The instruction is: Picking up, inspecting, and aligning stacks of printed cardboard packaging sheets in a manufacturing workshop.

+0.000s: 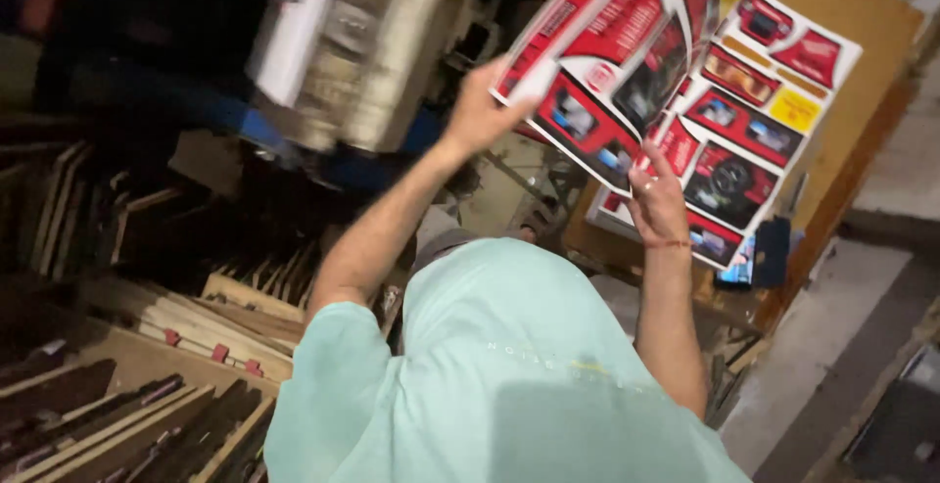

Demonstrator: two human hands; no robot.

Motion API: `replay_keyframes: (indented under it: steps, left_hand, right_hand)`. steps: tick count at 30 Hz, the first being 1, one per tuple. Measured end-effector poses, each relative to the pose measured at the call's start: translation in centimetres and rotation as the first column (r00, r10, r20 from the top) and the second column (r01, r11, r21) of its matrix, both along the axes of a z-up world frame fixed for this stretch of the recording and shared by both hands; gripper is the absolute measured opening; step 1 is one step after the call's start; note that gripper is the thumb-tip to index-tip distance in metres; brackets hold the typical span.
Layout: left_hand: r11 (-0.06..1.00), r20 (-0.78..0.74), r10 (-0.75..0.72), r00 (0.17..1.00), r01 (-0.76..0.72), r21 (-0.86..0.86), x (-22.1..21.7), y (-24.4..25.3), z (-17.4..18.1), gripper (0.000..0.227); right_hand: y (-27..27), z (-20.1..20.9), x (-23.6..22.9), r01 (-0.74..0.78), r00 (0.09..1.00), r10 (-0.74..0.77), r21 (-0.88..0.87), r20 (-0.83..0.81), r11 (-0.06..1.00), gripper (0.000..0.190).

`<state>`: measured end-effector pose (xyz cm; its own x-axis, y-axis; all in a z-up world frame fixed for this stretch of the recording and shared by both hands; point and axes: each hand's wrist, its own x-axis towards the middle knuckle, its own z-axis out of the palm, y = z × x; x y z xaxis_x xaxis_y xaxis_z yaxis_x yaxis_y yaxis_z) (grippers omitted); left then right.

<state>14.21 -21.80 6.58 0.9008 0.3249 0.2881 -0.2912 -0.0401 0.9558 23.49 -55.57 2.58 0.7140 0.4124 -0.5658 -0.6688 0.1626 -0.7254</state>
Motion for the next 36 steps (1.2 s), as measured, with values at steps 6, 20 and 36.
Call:
replay_keyframes:
  steps: [6, 20, 36]
  left_hand:
    - [0.847, -0.464, 0.113, 0.879, -0.329, -0.418, -2.8, 13.4, -11.7, 0.036]
    - [0.764, -0.845, 0.402, 0.353, -0.637, 0.098, 2.2, 22.8, -22.1, 0.026]
    - [0.768, -0.413, 0.417, 0.81, -0.557, -0.316, -12.0, 19.9, -4.4, 0.031]
  right_hand:
    - [15.8, -2.1, 0.2, -0.146, 0.971, 0.179, -0.202, 0.157, 0.968, 0.056]
    - [27.4, -17.4, 5.1, -0.062, 0.917, 0.275, -0.577, 0.288, 0.814, 0.052]
    - [1.3, -1.8, -0.2, 0.604, 0.371, 0.839, -0.79, 0.398, 0.107, 0.034]
